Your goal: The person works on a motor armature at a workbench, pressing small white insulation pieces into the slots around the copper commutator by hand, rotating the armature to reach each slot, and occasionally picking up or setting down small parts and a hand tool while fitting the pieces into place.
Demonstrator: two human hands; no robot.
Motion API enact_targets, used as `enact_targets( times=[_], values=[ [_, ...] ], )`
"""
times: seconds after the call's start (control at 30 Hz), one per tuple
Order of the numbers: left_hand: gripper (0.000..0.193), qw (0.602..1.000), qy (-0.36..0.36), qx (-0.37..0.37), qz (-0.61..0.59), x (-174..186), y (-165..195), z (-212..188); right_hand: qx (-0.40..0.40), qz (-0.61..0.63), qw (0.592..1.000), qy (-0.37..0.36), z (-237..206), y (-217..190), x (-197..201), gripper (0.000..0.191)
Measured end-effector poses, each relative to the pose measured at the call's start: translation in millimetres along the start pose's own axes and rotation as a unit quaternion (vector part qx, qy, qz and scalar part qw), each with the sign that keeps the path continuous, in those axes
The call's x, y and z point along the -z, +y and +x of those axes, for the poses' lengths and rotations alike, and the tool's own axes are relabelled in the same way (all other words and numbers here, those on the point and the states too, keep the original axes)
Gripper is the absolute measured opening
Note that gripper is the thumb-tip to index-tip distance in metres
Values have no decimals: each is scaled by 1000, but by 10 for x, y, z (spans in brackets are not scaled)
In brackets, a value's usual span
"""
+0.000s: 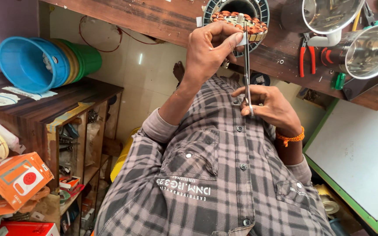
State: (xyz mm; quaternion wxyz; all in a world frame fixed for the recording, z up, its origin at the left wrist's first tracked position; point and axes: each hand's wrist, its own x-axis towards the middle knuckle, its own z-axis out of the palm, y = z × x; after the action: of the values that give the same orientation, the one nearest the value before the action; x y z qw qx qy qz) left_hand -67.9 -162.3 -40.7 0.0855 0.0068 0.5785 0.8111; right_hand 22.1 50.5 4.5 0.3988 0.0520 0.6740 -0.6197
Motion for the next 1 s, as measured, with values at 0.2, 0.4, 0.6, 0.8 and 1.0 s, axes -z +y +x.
enact_targets(
  times=[0.2,0.4,0.6,0.8,1.0],
  values=[
    [13,1000,-1,16,-15,30,-94,2,-8,-20,1000,16,5,83,42,41],
    [16,997,-13,53,-46,55,-114,-6,-22,-32,999,18,31,222,103,30],
    [14,960,-45,108,-254,67,-22,3,30,2,999,37,87,267,142,34],
    [13,984,-31,52,-170,87,-44,-151,86,25,996,27,167,300,184,42],
    [18,998,-2,-55,-34,115,-72,-57,86,-4,996,4,262,292,164,48]
  ],
)
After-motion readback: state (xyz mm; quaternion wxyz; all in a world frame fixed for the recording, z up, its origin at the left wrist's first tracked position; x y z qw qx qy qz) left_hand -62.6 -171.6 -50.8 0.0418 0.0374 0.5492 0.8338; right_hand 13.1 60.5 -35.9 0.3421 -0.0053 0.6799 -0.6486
